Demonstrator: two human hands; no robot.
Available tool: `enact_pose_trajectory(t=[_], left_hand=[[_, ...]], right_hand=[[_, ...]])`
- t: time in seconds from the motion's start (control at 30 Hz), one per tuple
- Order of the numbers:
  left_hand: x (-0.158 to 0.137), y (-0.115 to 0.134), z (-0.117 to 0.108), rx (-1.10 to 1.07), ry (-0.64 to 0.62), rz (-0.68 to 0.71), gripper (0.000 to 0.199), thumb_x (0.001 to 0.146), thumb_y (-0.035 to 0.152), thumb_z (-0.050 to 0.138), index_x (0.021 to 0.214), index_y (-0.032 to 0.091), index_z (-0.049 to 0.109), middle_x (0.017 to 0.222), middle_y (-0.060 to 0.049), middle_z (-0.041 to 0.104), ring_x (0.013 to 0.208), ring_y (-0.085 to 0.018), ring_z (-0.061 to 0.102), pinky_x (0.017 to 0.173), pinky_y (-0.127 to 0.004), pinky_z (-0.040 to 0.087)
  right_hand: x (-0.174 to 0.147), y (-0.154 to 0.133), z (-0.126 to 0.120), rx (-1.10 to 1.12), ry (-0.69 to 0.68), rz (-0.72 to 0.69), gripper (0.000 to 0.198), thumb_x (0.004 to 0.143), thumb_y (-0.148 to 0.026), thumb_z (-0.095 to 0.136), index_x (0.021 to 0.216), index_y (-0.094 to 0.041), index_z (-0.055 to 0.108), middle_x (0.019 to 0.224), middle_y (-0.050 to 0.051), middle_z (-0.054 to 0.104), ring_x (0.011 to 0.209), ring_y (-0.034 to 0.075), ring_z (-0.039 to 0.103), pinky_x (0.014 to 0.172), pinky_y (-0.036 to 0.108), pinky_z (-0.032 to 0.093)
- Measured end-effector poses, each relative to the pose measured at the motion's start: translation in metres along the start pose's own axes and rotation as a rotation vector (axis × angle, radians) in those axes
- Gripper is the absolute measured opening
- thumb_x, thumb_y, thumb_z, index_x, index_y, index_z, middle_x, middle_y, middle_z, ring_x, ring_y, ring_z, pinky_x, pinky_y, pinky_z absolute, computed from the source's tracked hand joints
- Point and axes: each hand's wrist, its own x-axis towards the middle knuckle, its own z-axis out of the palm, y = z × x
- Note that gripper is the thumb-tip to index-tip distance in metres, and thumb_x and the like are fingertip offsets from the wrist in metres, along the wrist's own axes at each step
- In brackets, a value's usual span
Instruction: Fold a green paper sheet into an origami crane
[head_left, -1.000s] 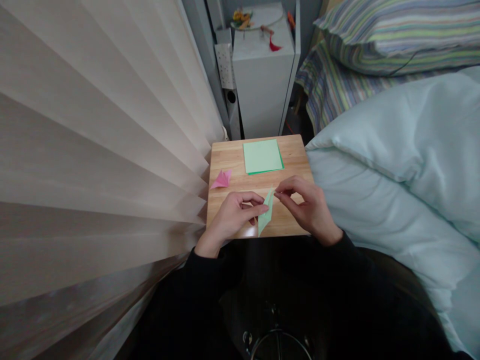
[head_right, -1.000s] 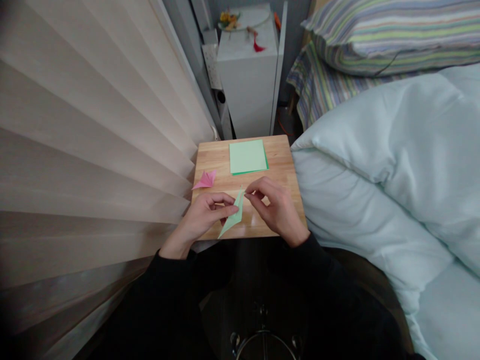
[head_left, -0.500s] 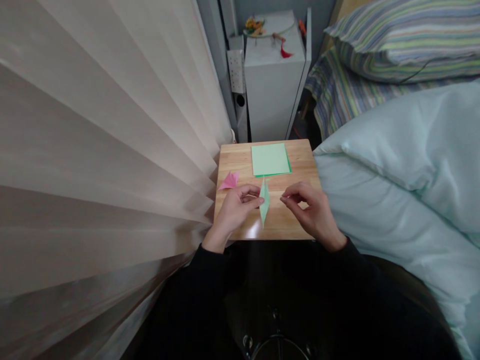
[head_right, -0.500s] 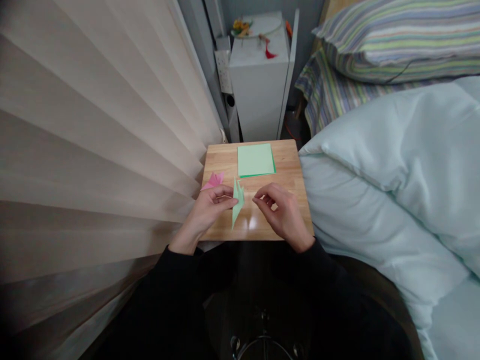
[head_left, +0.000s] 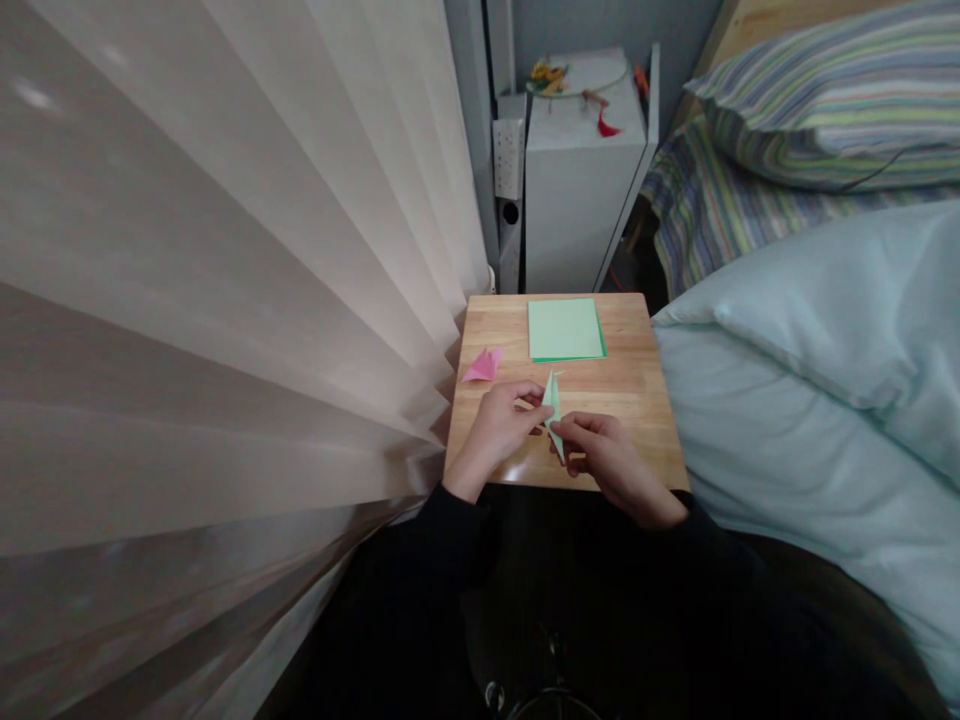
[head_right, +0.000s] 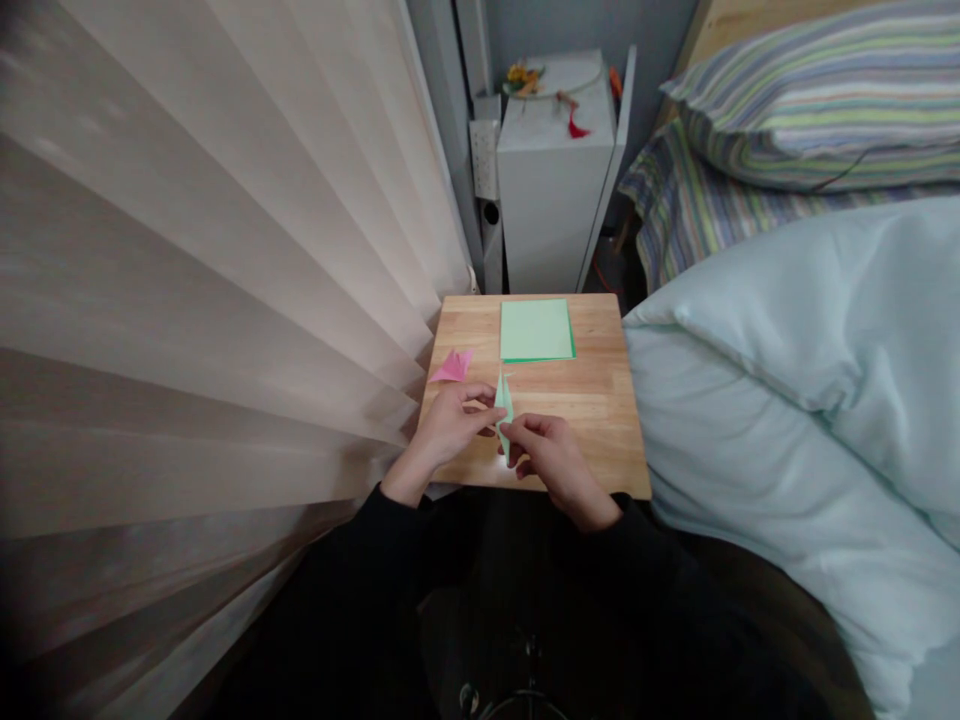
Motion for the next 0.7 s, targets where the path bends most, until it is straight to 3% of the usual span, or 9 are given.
enact_pose_trajectory(t=[0.13,0.23,0.33,0.47,0.6,0.7], left_hand=[[0.003,-0.005,0.003,-0.087,0.018,-0.011,0.008,0.08,0.012,0.073,0.08,0.014,0.066,0.077,-0.001,0.069,0.069,-0.013,0.069,0.066,-0.025,0.059],[0.005,-0.008,0.003,-0.202,0.114,-0.04,0.024,0.079,0.012,0.076,0.093,0.017,0.058,0.07,0.001,0.07,0.063,-0.013,0.069,0.064,-0.025,0.058],[0.003,-0.008,0.003,-0.269,0.114,-0.011,0.035,0.078,0.017,0.08,0.093,0.021,0.049,0.064,0.005,0.068,0.057,-0.012,0.067,0.061,-0.024,0.056],[-0.003,-0.001,0.005,-0.284,0.005,0.038,0.029,0.079,0.024,0.08,0.083,0.019,0.051,0.068,0.005,0.065,0.058,-0.009,0.066,0.062,-0.023,0.056],[-0.009,0.008,0.006,-0.285,-0.039,0.048,0.016,0.083,0.024,0.075,0.09,0.017,0.063,0.079,0.002,0.068,0.068,-0.01,0.07,0.073,-0.026,0.059],[-0.01,0.01,0.005,-0.246,-0.073,0.072,0.018,0.083,0.032,0.077,0.09,0.016,0.07,0.084,-0.001,0.071,0.075,-0.013,0.071,0.08,-0.03,0.06]], right_hand=[[0.002,0.002,-0.007,0.035,0.014,-0.074,0.039,0.081,-0.054,0.072,0.071,-0.018,0.061,0.067,0.002,0.064,0.052,0.01,0.054,0.047,0.023,0.04],[0.004,0.004,-0.011,-0.078,0.109,-0.275,0.03,0.084,-0.047,0.072,0.095,-0.021,0.061,0.076,0.0,0.067,0.056,0.012,0.061,0.049,0.024,0.046],[0.004,0.007,-0.013,-0.186,0.069,-0.374,0.035,0.086,-0.037,0.074,0.115,-0.025,0.059,0.091,0.001,0.07,0.066,0.015,0.068,0.053,0.025,0.051],[0.006,0.007,-0.012,-0.145,0.035,-0.438,0.021,0.088,-0.038,0.074,0.098,-0.022,0.066,0.085,0.002,0.071,0.068,0.015,0.069,0.055,0.026,0.054],[0.006,0.003,-0.013,-0.095,0.115,-0.463,0.021,0.084,-0.039,0.08,0.087,-0.021,0.07,0.077,0.001,0.07,0.065,0.015,0.066,0.054,0.026,0.052],[0.005,-0.001,-0.014,-0.118,0.134,-0.442,0.023,0.082,-0.041,0.081,0.082,-0.02,0.071,0.072,0.001,0.069,0.06,0.015,0.063,0.052,0.027,0.049]])
